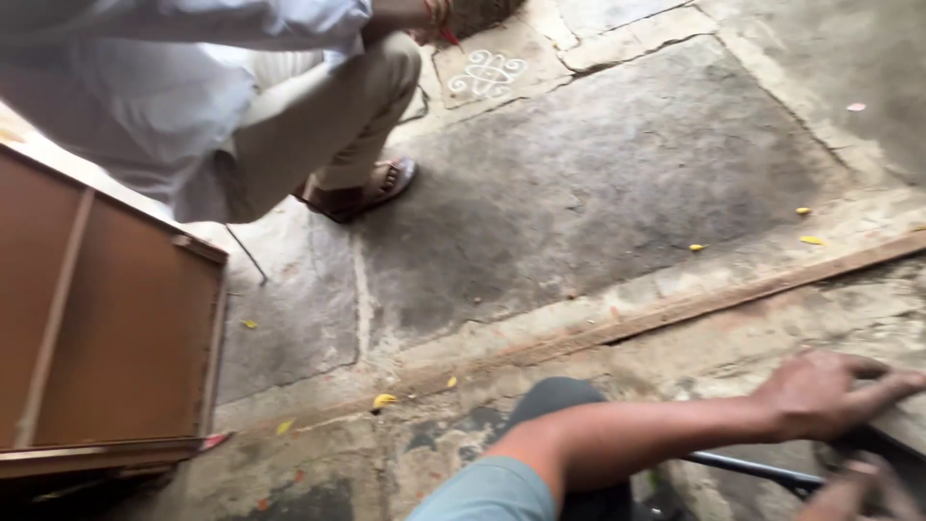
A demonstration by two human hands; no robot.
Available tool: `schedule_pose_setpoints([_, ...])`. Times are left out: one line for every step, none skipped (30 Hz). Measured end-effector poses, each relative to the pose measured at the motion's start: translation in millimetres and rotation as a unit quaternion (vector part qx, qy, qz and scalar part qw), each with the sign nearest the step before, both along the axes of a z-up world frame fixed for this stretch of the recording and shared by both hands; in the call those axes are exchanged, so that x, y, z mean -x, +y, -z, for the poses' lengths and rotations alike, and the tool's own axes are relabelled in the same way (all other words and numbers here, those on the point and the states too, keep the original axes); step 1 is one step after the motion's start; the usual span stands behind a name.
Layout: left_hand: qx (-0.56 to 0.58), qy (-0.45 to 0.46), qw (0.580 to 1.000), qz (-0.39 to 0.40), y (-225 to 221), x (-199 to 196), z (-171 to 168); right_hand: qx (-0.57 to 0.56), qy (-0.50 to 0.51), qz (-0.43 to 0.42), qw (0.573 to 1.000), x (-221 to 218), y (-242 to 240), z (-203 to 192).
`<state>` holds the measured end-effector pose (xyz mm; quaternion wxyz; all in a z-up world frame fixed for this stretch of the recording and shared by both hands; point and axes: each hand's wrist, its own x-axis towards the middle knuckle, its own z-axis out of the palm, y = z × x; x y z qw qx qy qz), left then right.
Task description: Using a metal file to smooth or shape a motorcycle engine part.
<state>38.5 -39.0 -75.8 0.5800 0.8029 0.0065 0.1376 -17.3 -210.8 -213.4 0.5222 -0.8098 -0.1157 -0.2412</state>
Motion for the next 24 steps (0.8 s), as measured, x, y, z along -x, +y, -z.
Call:
schedule_pose_setpoints([-0.003,0.003,1.000,0.001,-2,-5,11,-0.003,0.003,0.001,1.000,0,2,2])
schedule_pose_setpoints([-0.019,0.011,1.000,0.011,-5,-10,23,-0.015,0.024,0.014,1.000,0,4,5])
schedule_pose_setpoints([-0.032,0.016,0.999,0.019,-9,-19,33,-0.024,0.041,0.025,0.999,-6,3,5])
schedule_pose_setpoints([-0.032,0.016,0.999,0.018,-12,-13,35,-0.024,0.041,0.024,0.999,-9,5,3])
schedule_pose_setpoints([-0.034,0.004,0.999,0.006,-12,-14,34,-0.036,0.054,0.031,0.997,-21,10,-1])
schedule_pose_setpoints([-0.036,-0.008,0.999,-0.005,-11,-15,34,-0.047,0.068,0.038,0.996,-33,16,-4])
schedule_pose_setpoints([-0.034,-0.006,0.999,-0.004,-9,-16,31,-0.046,0.070,0.039,0.996,-31,15,-7])
schedule_pose_setpoints([-0.049,0.009,0.999,0.003,-7,-17,29,-0.053,0.090,0.051,0.993,-30,13,-9])
schedule_pose_setpoints([-0.061,0.024,0.998,0.016,-11,-17,27,-0.059,0.111,0.068,0.990,-25,5,-13])
schedule_pose_setpoints([-0.057,0.026,0.998,0.021,-11,-7,22,-0.055,0.113,0.075,0.989,-15,-2,-12])
schedule_pose_setpoints([-0.034,0.043,0.998,0.018,-8,-6,13,-0.035,0.086,0.071,0.993,-18,-5,-15])
schedule_pose_setpoints([-0.011,0.059,0.998,0.015,-4,-4,5,-0.015,0.059,0.067,0.996,-20,-8,-17])
schedule_pose_setpoints([-0.009,0.057,0.998,0.018,-3,-10,6,-0.014,0.057,0.070,0.996,-16,-8,-16])
schedule_pose_setpoints([-0.017,0.067,0.998,0.014,-2,-16,8,0.050,-0.028,0.041,0.998,-13,-9,-14])
schedule_pose_setpoints([-0.021,0.084,0.996,0.019,-11,-12,13,0.118,-0.103,0.013,0.988,5,-20,-12])
schedule_pose_setpoints([-0.014,0.088,0.996,0.029,-4,-5,8,0.126,-0.097,0.021,0.987,15,-10,-40])
schedule_pose_setpoints([-0.056,0.023,0.998,0.034,-2,0,1,0.192,-0.101,0.044,0.975,23,-4,-72])
schedule_pose_setpoints([-0.097,-0.043,0.994,0.038,1,4,-5,0.256,-0.104,0.066,0.959,30,4,-103])
schedule_pose_setpoints([-0.086,-0.052,0.994,0.052,3,6,-14,0.267,-0.107,0.081,0.954,35,11,-109])
schedule_pose_setpoints([-0.014,0.043,0.998,0.034,5,8,-23,0.265,-0.102,0.076,0.956,40,18,-113])
schedule_pose_setpoints([0.057,0.141,0.988,0.022,3,10,-30,0.264,-0.095,0.075,0.957,45,21,-118])
schedule_pose_setpoints([0.066,0.136,0.988,0.043,8,-3,-19,0.277,-0.097,0.094,0.951,50,44,-149])
schedule_pose_setpoints([-0.029,0.097,0.994,0.050,0,-9,-6,0.230,-0.011,0.095,0.969,63,60,-180])
schedule_pose_setpoints([-0.120,0.051,0.990,0.055,-10,-17,9,0.174,0.072,0.096,0.977,73,78,-207])
